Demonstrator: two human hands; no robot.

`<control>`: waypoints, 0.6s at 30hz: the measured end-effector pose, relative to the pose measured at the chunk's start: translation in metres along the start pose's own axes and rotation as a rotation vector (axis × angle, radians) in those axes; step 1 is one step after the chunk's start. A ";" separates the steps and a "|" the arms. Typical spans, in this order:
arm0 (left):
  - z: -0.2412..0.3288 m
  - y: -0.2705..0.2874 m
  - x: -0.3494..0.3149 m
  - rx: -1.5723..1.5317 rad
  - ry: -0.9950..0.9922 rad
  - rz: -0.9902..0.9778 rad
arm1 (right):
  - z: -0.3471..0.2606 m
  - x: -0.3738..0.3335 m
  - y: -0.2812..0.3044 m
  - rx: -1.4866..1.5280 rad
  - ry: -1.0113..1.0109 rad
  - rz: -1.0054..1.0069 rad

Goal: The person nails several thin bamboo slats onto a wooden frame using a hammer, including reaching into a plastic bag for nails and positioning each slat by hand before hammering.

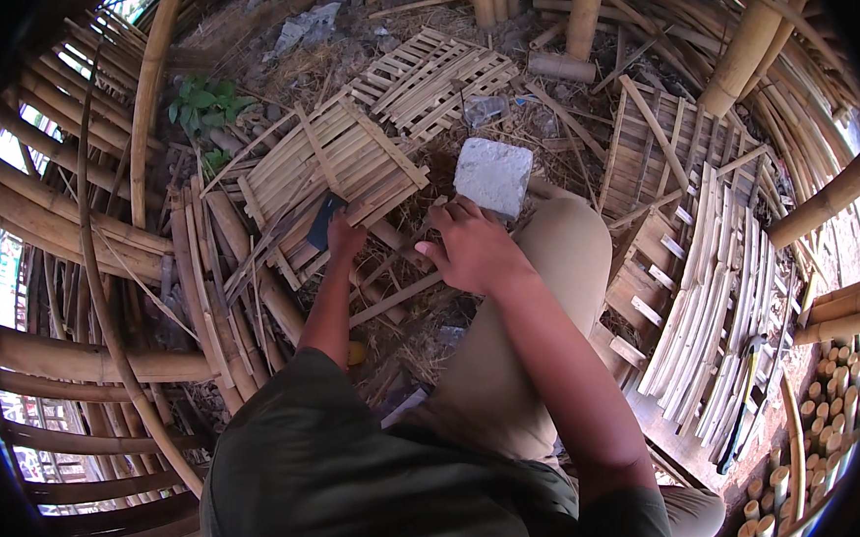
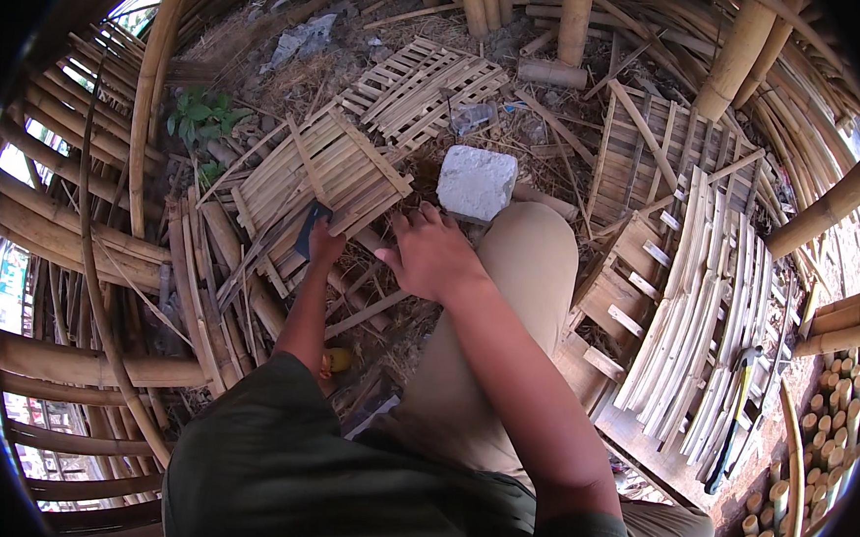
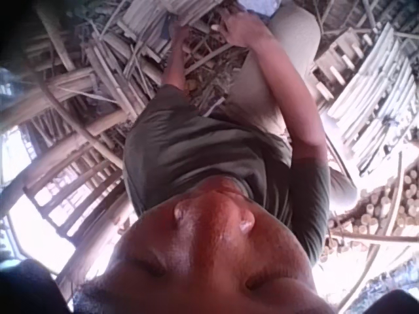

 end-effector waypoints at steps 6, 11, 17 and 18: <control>-0.028 -0.021 0.044 0.236 0.359 0.019 | 0.015 -0.006 -0.009 -0.028 -0.113 -0.003; -0.058 -0.014 0.070 0.298 0.391 -0.098 | 0.008 0.001 -0.007 0.055 -0.142 -0.099; -0.044 -0.008 0.059 0.219 0.223 0.129 | 0.013 0.000 -0.012 0.013 -0.125 -0.074; -0.039 0.001 0.055 0.155 0.300 0.153 | 0.012 0.001 -0.012 0.007 -0.121 -0.071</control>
Point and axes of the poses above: each hand's wrist, its own x-axis towards the middle knuckle, its own y-axis out of the back of the hand, z = x × y, the point moved 2 cm from there along x, towards the middle knuckle, and after that the axes turned 14 degrees about y, right-handed, at the moved point
